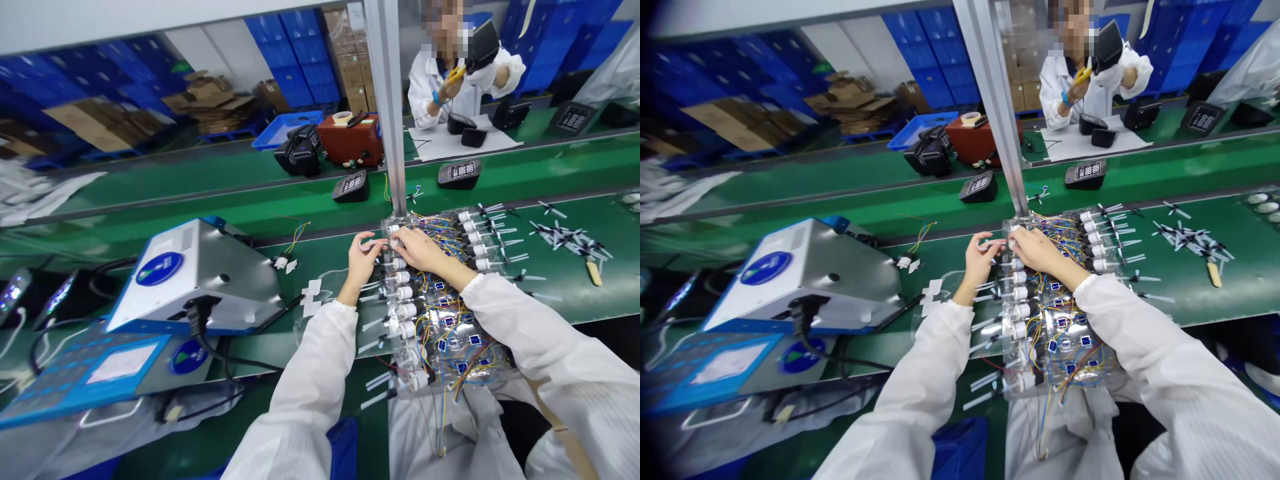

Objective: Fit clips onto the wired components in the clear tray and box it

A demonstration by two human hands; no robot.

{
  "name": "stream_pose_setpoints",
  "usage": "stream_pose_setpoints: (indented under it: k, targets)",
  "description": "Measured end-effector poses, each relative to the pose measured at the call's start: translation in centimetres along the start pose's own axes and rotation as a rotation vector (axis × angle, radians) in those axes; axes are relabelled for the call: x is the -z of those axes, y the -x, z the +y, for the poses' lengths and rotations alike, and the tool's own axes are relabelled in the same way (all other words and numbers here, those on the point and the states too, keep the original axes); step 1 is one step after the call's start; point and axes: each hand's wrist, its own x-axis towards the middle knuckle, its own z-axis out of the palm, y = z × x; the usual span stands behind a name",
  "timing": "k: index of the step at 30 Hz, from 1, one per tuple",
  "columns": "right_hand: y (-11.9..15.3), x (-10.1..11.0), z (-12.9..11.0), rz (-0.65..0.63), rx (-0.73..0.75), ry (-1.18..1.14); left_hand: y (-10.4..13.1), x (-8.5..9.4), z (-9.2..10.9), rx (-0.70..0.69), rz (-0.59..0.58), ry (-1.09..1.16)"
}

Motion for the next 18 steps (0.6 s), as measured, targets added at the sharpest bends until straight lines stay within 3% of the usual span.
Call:
stream_pose_setpoints:
  k: [4,18]
  targets:
    - [-0.16,-0.5,0.38,0.017,-0.048,-0.125,0.26,-0.05,0.09,0.01,0.001,-0.026]
    - [-0.27,-0.57,0.3,0.048,-0.01,-0.31,0.4,-0.15,-0.3,-0.023,0.072,-0.074]
